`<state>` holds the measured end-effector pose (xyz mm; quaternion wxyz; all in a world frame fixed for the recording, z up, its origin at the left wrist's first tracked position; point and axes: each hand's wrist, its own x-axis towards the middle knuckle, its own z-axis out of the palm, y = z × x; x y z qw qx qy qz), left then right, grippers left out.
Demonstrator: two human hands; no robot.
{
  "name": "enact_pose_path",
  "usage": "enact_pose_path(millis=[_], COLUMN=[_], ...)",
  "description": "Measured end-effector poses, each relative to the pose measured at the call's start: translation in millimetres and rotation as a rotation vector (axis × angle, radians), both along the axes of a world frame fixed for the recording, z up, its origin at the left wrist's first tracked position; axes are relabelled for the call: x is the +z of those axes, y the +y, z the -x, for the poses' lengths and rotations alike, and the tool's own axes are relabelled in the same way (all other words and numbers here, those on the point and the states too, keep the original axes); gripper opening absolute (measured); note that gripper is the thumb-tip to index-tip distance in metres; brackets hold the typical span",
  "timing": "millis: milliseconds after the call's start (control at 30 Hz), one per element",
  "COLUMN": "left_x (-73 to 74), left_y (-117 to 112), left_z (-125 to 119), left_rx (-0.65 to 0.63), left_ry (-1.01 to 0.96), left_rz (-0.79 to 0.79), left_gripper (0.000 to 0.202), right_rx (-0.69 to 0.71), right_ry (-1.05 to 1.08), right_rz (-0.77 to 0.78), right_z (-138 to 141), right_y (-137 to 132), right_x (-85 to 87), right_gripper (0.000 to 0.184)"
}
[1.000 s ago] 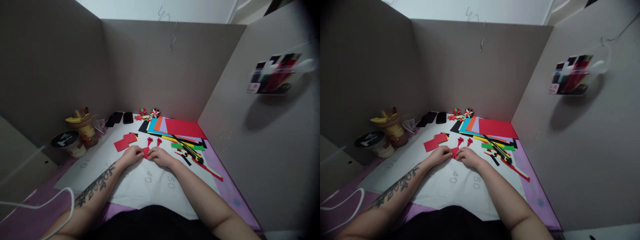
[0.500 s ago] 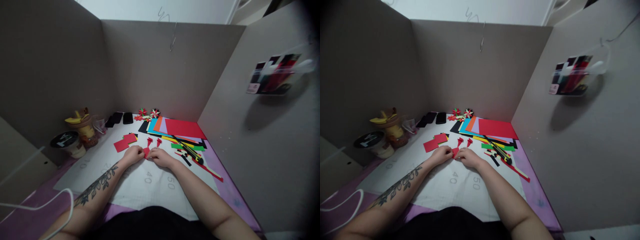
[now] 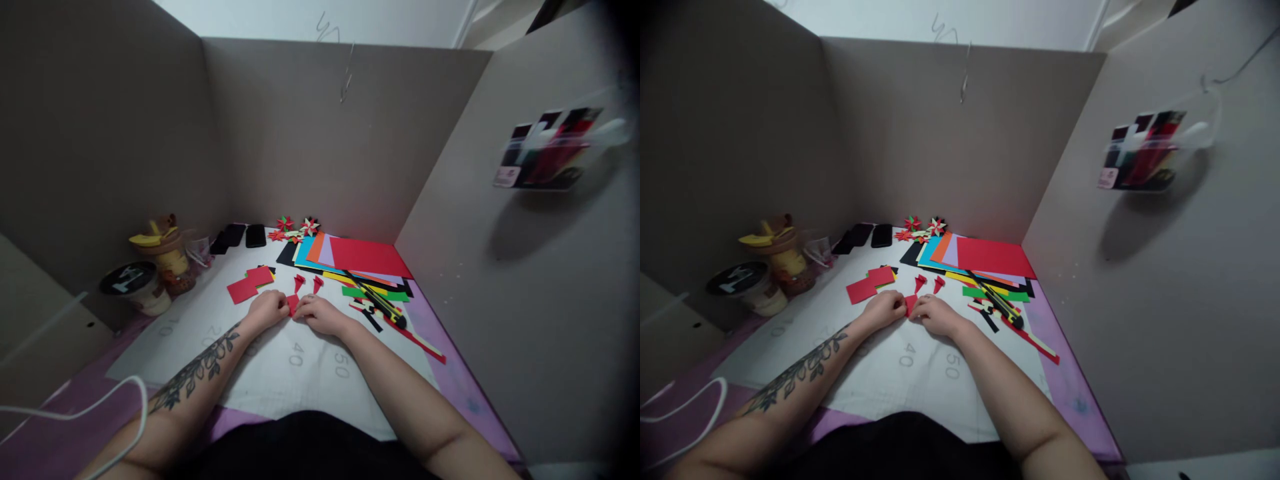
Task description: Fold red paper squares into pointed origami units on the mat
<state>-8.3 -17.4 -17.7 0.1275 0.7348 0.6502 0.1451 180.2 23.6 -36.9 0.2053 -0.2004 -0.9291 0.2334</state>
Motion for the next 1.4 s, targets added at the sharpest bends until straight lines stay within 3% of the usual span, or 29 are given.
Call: enact_pose_path(millis=[333, 467, 633, 900, 1400], left_x=[-16.6, -18.4, -18.0, -12.1, -11.4], left_y=[8.2, 9.1, 4.6, -0.1, 6.4], left_z=[15.0, 17.5, 15.5, 3.5, 7.7], left_rx=[-0.088, -0.104, -0.090, -0.023, -0.034], left_ry=[-0.235, -0.261, -0.194, -0.016, -0.064], left_rz=[-0.021, -0.005, -0.065, -0.102, -0.030], left_gripper=[0.016, 0.019, 0.019, 0.022, 0.020], right_rx=[-0.073, -0.083, -0.036, -0.068, -0.062], right_ry=[-0.111, -0.120, -0.045, 0.099, 0.119], right_rz=[-0.159, -0.153, -0.048, 0.027, 0.009], right_z=[12.0, 12.3, 5.4, 2.5, 3.3], right_y=[-10.3, -12.4, -5.6, 1.6, 0.8], right_x=[-3.1, -1.5, -5.7, -10.4, -8.7], right_gripper=[0.031, 0.028, 0.026, 0.041, 0.037])
